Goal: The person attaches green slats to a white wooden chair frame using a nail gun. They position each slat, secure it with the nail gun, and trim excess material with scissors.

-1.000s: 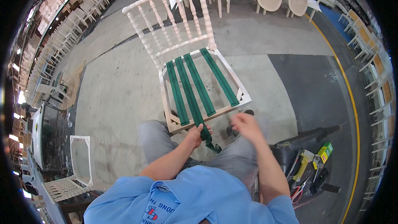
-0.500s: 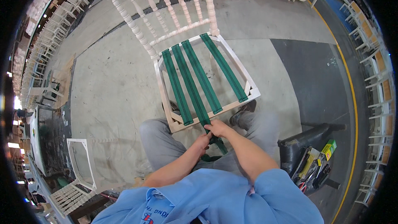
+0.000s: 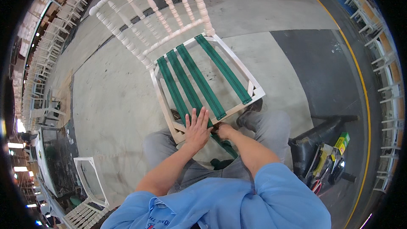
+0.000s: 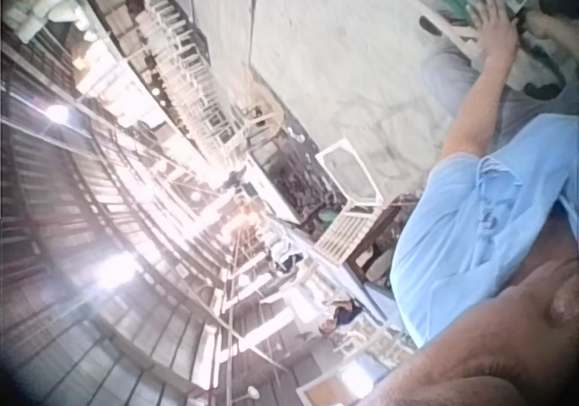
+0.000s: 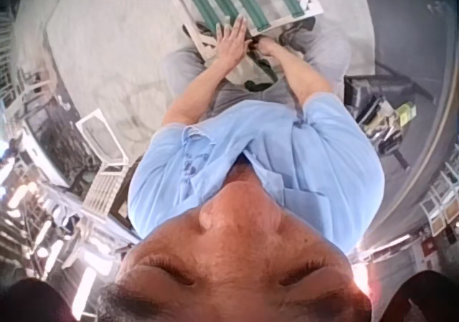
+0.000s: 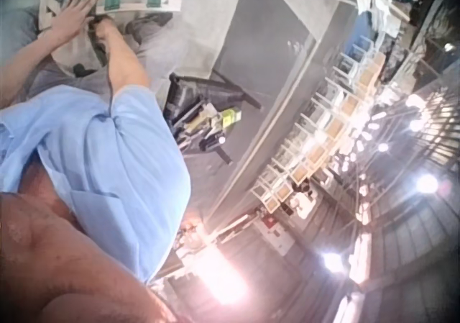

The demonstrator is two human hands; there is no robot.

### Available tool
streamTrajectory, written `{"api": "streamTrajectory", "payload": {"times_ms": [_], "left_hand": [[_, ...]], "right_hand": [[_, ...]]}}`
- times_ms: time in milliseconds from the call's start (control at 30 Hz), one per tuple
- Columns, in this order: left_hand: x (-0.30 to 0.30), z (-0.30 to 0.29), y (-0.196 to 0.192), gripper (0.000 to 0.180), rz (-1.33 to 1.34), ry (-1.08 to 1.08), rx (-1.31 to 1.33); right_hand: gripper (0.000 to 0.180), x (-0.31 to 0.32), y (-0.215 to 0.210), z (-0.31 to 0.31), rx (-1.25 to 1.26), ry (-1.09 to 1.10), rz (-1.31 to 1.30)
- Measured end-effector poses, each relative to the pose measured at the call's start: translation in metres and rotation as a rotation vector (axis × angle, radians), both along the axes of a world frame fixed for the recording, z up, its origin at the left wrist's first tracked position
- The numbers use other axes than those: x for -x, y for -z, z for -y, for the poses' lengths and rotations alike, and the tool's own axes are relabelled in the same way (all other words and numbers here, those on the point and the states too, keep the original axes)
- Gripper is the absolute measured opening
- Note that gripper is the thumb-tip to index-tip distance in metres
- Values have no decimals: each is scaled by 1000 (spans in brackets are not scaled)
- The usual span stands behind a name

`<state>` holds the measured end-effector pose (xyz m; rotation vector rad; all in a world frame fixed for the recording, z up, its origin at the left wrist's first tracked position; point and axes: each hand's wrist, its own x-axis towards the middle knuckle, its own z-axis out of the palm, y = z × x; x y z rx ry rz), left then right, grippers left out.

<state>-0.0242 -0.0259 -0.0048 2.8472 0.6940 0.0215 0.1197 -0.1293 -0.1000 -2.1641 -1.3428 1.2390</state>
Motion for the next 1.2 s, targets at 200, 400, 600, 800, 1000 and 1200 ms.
{"api": "streamTrajectory", "payload": {"times_ms": [200,400,600,800,1000,1200], "left_hand": [[4,3,12,88,1,2,-65],[2,2,16,85,35,-2,-63],[4,0,19,83,19,0,-36],[2,-1,19,83,23,-8,2],[-4,-1,-3,73,63,-47,140],[30,47,-2,31,-12,-733,1255]], "right_hand": [[46,-4,-24,17,218,429,-295],[75,6,-21,16,610,1007,-1278],[69,22,0,-6,287,1119,-1833],[70,29,11,-54,30,1539,-1749],[70,6,39,-88,-43,1624,-1669],[70,9,62,-96,17,1648,-1626]]}}
